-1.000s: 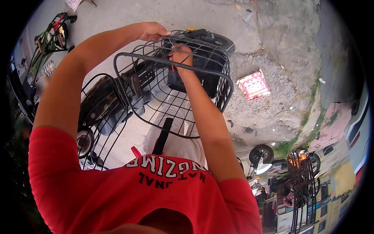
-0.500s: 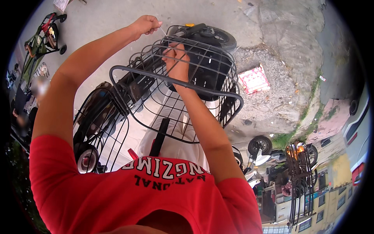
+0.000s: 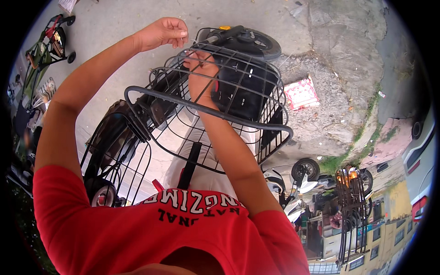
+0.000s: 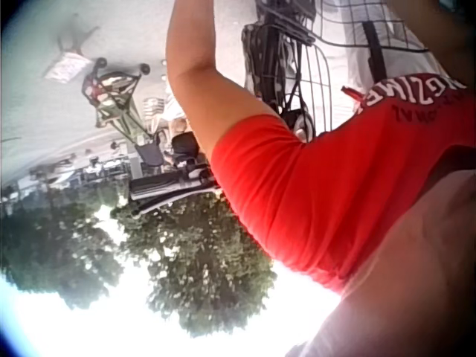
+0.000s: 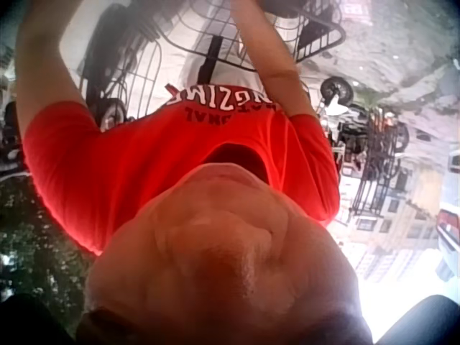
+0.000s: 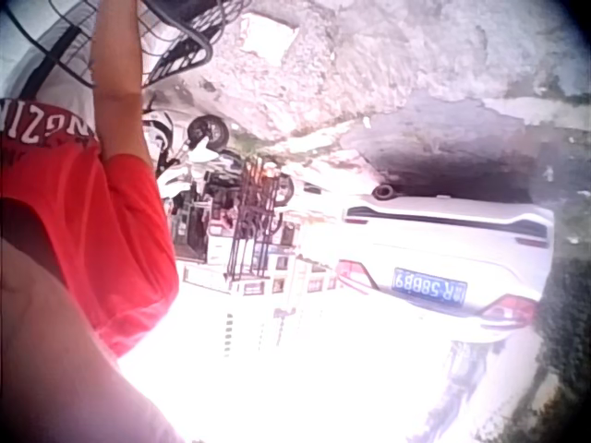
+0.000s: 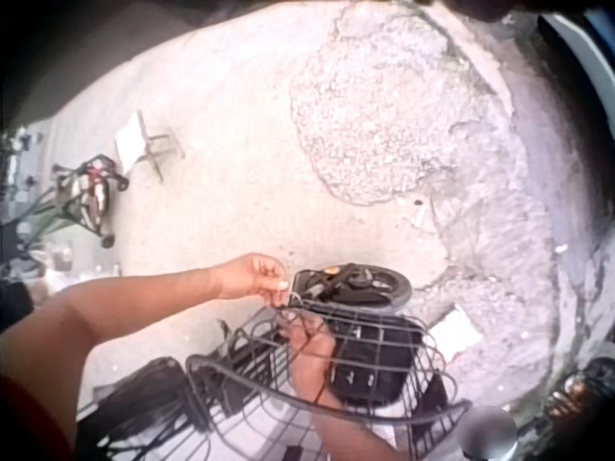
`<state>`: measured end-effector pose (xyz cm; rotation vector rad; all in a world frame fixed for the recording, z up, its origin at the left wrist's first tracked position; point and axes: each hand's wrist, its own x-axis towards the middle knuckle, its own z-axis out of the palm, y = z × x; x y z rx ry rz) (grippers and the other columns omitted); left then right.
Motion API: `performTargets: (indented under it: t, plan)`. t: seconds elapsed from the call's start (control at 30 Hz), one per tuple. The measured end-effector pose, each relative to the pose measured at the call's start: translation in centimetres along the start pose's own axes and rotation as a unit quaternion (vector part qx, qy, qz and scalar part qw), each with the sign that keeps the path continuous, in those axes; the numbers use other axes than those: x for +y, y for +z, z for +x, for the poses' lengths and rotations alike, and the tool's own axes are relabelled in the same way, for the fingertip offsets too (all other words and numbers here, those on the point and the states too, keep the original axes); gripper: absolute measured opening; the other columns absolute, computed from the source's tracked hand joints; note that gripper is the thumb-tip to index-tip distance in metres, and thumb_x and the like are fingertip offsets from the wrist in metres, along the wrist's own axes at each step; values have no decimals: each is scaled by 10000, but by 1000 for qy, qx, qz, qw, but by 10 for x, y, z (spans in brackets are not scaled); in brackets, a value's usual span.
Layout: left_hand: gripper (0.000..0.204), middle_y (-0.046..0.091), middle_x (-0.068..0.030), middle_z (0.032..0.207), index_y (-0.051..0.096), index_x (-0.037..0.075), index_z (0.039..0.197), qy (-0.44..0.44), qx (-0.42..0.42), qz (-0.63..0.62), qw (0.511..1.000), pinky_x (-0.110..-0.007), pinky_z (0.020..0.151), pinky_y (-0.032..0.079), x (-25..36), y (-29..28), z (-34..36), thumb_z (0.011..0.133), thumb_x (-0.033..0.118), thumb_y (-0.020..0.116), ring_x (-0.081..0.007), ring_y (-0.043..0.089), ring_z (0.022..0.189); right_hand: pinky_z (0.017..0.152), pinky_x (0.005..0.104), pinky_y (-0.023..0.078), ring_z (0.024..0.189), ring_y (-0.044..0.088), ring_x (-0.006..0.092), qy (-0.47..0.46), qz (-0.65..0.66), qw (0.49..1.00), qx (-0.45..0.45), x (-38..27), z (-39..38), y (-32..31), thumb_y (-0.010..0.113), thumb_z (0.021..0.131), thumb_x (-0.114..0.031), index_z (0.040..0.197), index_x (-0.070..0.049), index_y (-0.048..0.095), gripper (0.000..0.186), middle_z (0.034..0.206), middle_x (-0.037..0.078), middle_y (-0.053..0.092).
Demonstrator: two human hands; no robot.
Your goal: The person works on the front basket of an electric scooter, using pliers to manipulate wires and zip ties. They repeatedly adjust and secure the wires within the basket, occasionally repositioning the basket itself.
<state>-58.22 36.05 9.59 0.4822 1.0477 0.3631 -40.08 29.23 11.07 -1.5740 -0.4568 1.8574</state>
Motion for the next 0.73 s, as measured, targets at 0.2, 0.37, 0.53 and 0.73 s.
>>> performTargets:
  t: [0.2, 0.37, 0.53, 0.73]
  plan:
    - [134, 595, -25, 809, 628, 24, 943, 0, 18, 125, 992, -253, 654, 455, -6, -1, -2, 820, 78, 635, -107, 546, 715, 591, 215, 477, 674, 584, 104, 0, 91, 994, 54, 6, -3, 14, 568, 849, -43, 946, 14, 518, 123, 824, 75, 613]
    - [125, 583, -20, 818, 655, -12, 914, 24, -23, 172, 984, -251, 646, 449, -13, 1, -2, 806, 47, 633, -109, 532, 703, 599, 210, 459, 662, 566, 100, 19, 87, 993, 77, 3, -5, 21, 567, 858, -52, 966, 3, 491, 144, 805, 60, 594]
    - [120, 611, -26, 751, 663, 9, 901, 54, -18, 192, 980, -252, 625, 465, -21, 8, 2, 808, 83, 643, -98, 545, 666, 660, 236, 466, 705, 585, 124, 11, 113, 992, 60, 5, -5, 18, 571, 858, -55, 982, -2, 482, 161, 838, 85, 593]
    - [122, 606, -24, 756, 668, 32, 896, 68, 22, 226, 971, -248, 630, 462, -22, 13, 4, 822, 125, 640, -105, 546, 680, 807, 295, 481, 907, 619, 218, -138, -123, 983, 8, 13, -23, -3, 558, 867, -66, 1070, 1, 490, 224, 949, 154, 610]
